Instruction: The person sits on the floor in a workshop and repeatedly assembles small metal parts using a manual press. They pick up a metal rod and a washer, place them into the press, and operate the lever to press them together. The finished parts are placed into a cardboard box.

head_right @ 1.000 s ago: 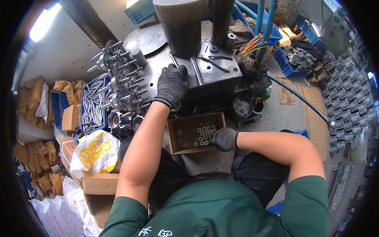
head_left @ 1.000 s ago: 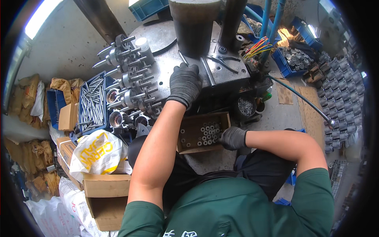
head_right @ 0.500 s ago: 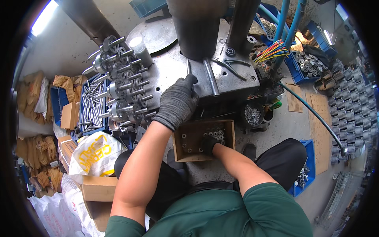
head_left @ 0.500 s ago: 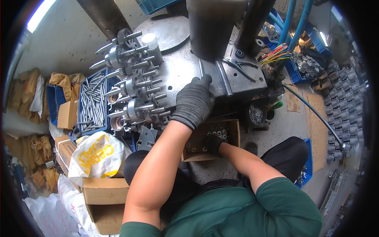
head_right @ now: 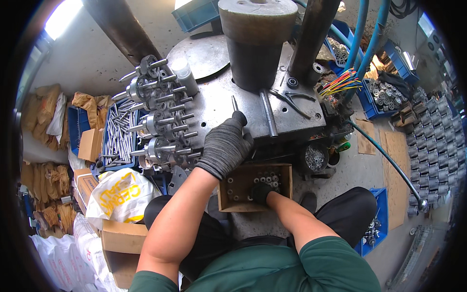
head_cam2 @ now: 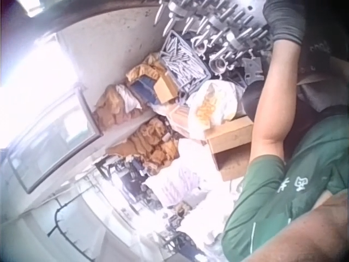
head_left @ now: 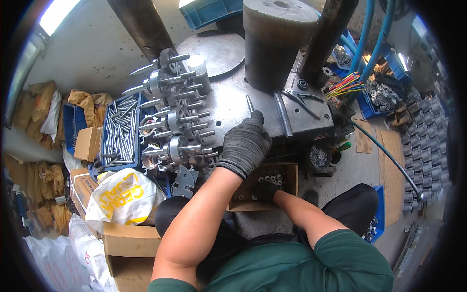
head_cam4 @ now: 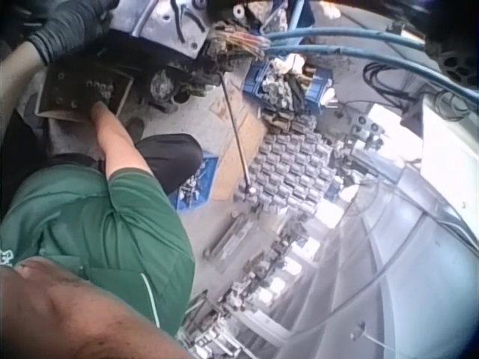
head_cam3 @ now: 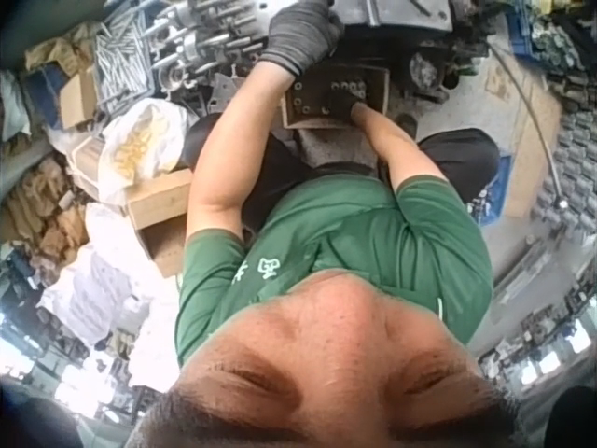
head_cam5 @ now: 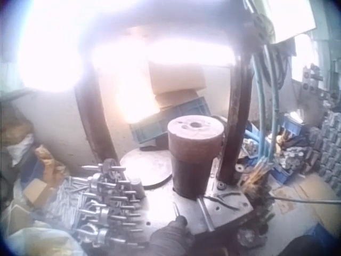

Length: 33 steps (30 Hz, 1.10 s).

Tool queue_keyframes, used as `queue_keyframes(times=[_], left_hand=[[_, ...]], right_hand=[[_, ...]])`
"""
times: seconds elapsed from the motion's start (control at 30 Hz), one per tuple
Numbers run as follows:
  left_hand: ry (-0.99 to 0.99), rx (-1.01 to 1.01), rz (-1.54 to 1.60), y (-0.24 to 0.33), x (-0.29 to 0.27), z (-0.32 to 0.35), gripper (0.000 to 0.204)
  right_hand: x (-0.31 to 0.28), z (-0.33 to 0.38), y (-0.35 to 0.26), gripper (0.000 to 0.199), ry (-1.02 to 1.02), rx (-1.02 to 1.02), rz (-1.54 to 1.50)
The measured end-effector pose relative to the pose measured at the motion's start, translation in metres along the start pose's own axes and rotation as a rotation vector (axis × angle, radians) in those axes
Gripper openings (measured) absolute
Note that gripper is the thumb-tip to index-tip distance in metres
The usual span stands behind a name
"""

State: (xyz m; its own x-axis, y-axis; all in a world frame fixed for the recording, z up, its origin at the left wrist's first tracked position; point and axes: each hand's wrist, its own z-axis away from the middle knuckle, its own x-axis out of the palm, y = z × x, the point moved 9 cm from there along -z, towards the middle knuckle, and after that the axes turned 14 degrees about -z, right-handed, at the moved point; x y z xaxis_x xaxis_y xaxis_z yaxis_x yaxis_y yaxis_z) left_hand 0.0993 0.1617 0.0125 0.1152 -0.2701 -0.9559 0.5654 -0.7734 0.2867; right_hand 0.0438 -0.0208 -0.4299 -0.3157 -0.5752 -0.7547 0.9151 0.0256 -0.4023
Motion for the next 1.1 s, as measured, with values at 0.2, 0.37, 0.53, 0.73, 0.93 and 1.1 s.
queue_keyframes(times=[0.2,0.37,0.53,0.73,0.93,1.1], left_hand=[[0.022,-0.097,0.280,-0.014,0.014,0.004,0.043],[-0.238,-0.405,1.321,-0.008,0.039,0.026,0.043],[-0.422,-0.449,1.689,0.005,0.059,0.033,0.029],[-0.441,-0.197,1.691,0.050,0.027,0.069,0.041],[-0.518,0.075,1.510,0.077,0.037,0.102,0.044],[-0.477,0.118,1.174,0.089,0.055,0.100,0.033]], right_hand=[[0.017,-0.018,0.024,0.041,0.170,0.237,-0.214],[-0.011,0.018,0.019,0.060,-0.043,0.362,-0.439],[-0.104,0.066,-0.021,0.052,-0.037,0.039,-0.243],[-0.310,0.209,-0.079,0.031,0.449,-0.473,0.098],[-0.383,0.282,-0.034,0.039,1.082,0.039,-1.610],[-0.368,0.279,-0.033,0.044,1.100,-0.156,-2.040]])
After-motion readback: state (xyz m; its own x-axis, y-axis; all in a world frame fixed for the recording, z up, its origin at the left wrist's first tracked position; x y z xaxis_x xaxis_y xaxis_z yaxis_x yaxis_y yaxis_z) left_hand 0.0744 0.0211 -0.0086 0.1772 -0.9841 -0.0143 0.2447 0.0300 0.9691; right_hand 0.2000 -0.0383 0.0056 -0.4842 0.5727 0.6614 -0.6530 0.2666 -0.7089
